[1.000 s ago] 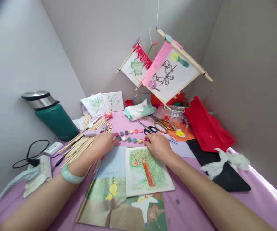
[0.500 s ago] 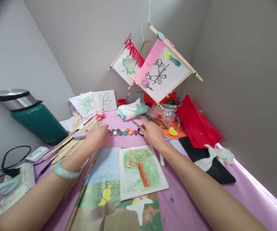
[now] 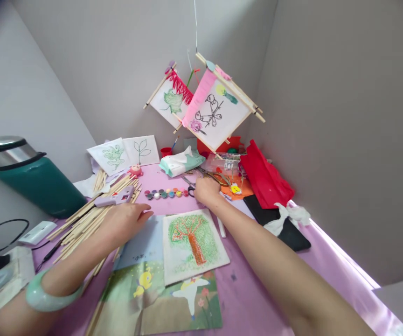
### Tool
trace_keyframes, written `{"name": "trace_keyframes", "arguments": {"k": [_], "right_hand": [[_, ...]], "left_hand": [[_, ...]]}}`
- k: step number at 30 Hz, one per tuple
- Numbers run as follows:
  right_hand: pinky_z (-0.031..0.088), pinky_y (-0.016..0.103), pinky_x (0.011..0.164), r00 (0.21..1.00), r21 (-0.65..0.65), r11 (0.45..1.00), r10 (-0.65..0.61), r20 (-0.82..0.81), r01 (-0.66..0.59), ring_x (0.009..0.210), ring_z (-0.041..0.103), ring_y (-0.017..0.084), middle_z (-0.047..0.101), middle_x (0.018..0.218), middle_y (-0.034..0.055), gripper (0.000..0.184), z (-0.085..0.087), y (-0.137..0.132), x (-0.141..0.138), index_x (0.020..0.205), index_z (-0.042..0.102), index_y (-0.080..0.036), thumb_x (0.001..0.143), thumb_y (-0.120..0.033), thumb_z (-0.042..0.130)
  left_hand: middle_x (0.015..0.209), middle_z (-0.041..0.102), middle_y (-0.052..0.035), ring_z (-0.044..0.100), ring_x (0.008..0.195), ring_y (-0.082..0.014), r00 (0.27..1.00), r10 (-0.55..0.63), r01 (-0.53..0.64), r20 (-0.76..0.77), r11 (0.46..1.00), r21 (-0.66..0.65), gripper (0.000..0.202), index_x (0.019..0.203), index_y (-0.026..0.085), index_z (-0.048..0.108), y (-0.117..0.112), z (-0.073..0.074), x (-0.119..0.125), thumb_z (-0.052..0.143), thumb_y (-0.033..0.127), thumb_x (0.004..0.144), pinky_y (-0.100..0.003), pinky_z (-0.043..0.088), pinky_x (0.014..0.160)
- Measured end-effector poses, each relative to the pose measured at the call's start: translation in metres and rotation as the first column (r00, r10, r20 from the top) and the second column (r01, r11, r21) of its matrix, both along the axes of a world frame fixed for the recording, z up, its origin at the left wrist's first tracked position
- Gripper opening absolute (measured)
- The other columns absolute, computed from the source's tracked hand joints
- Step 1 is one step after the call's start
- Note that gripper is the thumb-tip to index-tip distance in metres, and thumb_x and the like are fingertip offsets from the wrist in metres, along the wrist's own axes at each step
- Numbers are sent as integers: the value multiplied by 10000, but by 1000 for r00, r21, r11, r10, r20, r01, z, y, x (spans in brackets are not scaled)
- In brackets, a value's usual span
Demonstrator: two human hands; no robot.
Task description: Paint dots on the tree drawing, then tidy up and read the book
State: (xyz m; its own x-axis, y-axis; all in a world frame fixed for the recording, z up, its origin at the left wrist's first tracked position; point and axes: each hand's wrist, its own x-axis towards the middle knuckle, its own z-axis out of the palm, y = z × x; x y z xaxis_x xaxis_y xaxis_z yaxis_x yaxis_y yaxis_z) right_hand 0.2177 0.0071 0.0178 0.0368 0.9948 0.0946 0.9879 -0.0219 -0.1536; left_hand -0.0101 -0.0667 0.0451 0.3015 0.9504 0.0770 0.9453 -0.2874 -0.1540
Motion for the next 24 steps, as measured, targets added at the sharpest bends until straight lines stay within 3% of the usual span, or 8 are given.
{"name": "trace_keyframes", "arguments": {"k": [5, 13, 17, 24], "right_hand": [[416, 262, 637, 999, 20, 1000, -9, -33, 10, 853, 647, 212, 718, 965, 84, 276, 11, -3, 21, 942, 679, -218, 779, -420, 587], [394, 269, 631, 996, 64, 993, -94, -11, 94, 836, 645, 221, 715, 891, 103, 266, 12, -8, 71, 905, 692, -183, 831, -354, 501], [371, 271, 615, 997, 78, 994, -75, 5, 74, 892, 632, 226, 711, 939, 73, 272, 10, -28, 78, 922, 685, -224, 853, -349, 454], [334, 264, 543, 999, -7, 999, -46, 29, 46, 773, 646, 224, 710, 866, 70, 222, -9, -71, 78, 858, 668, -212, 821, -362, 508]], "left_hand": [[832, 742, -57, 678, 787, -255, 996, 9, -10, 92, 1000, 11, 365, 960, 275, 708, -11, -5, -7, 364, 389, 922, -310, 426, 623], [907, 744, -37, 670, 836, -249, 980, 35, -37, 194, 999, 4, 348, 986, 276, 708, -8, -19, -16, 381, 368, 911, -306, 427, 662], [891, 742, -38, 667, 812, -242, 975, 49, -49, 215, 999, -4, 336, 968, 266, 706, -7, -18, -23, 390, 354, 898, -303, 421, 637], [919, 742, -25, 665, 828, -232, 972, 33, -36, 231, 999, 9, 349, 945, 265, 708, -7, -19, -24, 378, 368, 901, -304, 424, 694]]}}
